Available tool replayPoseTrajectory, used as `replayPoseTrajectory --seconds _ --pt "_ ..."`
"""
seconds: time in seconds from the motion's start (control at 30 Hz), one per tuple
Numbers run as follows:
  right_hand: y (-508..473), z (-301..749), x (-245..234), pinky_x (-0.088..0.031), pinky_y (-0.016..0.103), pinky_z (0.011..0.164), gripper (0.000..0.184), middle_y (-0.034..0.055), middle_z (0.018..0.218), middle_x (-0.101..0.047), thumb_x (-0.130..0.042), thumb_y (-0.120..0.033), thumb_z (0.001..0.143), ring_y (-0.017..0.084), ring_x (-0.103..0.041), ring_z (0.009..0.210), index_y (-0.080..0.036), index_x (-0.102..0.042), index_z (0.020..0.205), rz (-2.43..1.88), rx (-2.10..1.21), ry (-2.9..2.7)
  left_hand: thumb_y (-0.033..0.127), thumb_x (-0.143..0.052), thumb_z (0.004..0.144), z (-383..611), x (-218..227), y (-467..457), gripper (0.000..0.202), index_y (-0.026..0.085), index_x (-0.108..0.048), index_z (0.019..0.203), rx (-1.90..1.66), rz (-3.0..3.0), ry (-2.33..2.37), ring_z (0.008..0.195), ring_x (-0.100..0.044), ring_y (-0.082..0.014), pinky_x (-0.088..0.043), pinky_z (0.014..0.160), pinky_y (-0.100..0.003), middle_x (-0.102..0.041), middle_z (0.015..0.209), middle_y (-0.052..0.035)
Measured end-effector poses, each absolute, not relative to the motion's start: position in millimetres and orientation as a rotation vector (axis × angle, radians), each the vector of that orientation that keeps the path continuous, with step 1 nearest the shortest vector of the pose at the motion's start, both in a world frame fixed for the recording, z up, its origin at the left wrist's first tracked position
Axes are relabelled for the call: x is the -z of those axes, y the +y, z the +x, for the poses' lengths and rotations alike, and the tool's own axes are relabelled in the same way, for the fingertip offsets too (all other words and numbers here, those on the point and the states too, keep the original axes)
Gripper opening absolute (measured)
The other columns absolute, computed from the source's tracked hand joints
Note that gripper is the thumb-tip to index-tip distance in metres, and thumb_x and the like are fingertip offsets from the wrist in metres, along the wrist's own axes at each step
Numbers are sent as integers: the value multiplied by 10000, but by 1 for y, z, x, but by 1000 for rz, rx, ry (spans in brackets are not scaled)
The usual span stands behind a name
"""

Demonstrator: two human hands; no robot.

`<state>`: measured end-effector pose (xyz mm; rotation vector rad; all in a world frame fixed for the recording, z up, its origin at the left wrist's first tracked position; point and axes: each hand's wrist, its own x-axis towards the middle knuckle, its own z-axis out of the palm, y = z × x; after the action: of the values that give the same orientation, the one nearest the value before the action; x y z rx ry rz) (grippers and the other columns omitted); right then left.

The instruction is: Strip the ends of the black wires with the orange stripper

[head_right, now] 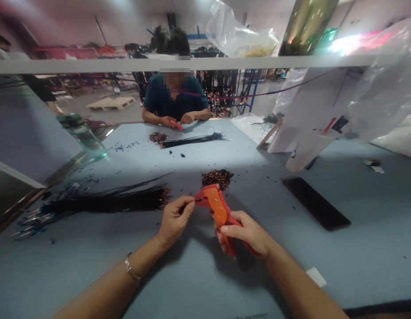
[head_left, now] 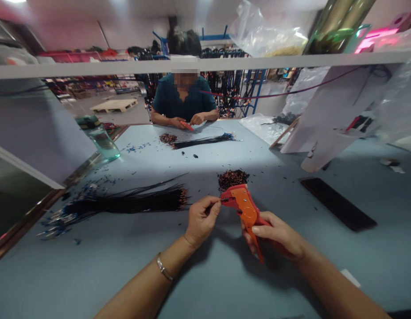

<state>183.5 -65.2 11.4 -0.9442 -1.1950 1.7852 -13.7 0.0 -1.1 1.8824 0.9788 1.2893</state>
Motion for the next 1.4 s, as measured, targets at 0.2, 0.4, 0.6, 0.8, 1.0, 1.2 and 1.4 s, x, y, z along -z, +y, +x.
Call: replayPoseTrajectory --seconds 0.2,0.4,0.6,0.8,1.0,1.2,1.4 --pt "-65 184 -11 -470 243 441 339 16 634 -571 -687 -434 727 126 -557 494 -125 -566 796 -968 -1781 -1187 284 -523 854 -14 0 1 229 129 -669 769 -1262 1844 958 590 -512 -97 -401 571 -183 -607 645 -7" --pt "-65 184 -10 -446 231 419 329 3 601 -551 -669 -443 747 116 -529 470 -138 -544 758 -983 -1756 -1237 273 -528 853 -14 1 0 220 131 -671 766 -1264 1838 951 599 -518 -102 -406 579 -191 -613 656 -12" --pt "-65 185 -8 -439 228 414 321 0 589 -546 -669 -429 746 112 -520 463 -136 -539 747 -966 -1762 -1231 267 -529 852 -14 1 0 215 133 -676 771 -1289 1864 932 602 -530 -109 -414 579 -199 -620 649 -20" --pt "-65 186 -9 -477 246 478 335 21 659 -576 -685 -425 733 127 -570 516 -123 -565 811 -935 -1790 -1208 258 -526 850 -14 0 0 218 137 -672 743 -1294 1911 933 580 -523 -106 -404 568 -195 -602 625 -14" --pt "-65 186 -10 -483 250 485 331 22 664 -581 -691 -420 728 127 -572 517 -124 -573 818 -949 -1794 -1195 263 -523 856 -14 1 0 218 133 -656 741 -1270 1885 940 586 -513 -101 -400 572 -190 -597 635 -10" --pt "-65 188 -10 -473 245 482 343 26 650 -580 -690 -428 727 128 -572 516 -118 -570 809 -948 -1790 -1230 265 -521 860 -14 1 -1 222 129 -657 749 -1246 1855 927 583 -510 -98 -395 569 -186 -596 633 -6" --pt "-65 189 -6 -468 243 477 335 24 648 -579 -685 -422 734 127 -566 513 -122 -560 815 -976 -1773 -1238 258 -519 858 -13 2 -1 225 128 -661 742 -1261 1865 922 590 -511 -104 -401 570 -195 -599 642 -14"
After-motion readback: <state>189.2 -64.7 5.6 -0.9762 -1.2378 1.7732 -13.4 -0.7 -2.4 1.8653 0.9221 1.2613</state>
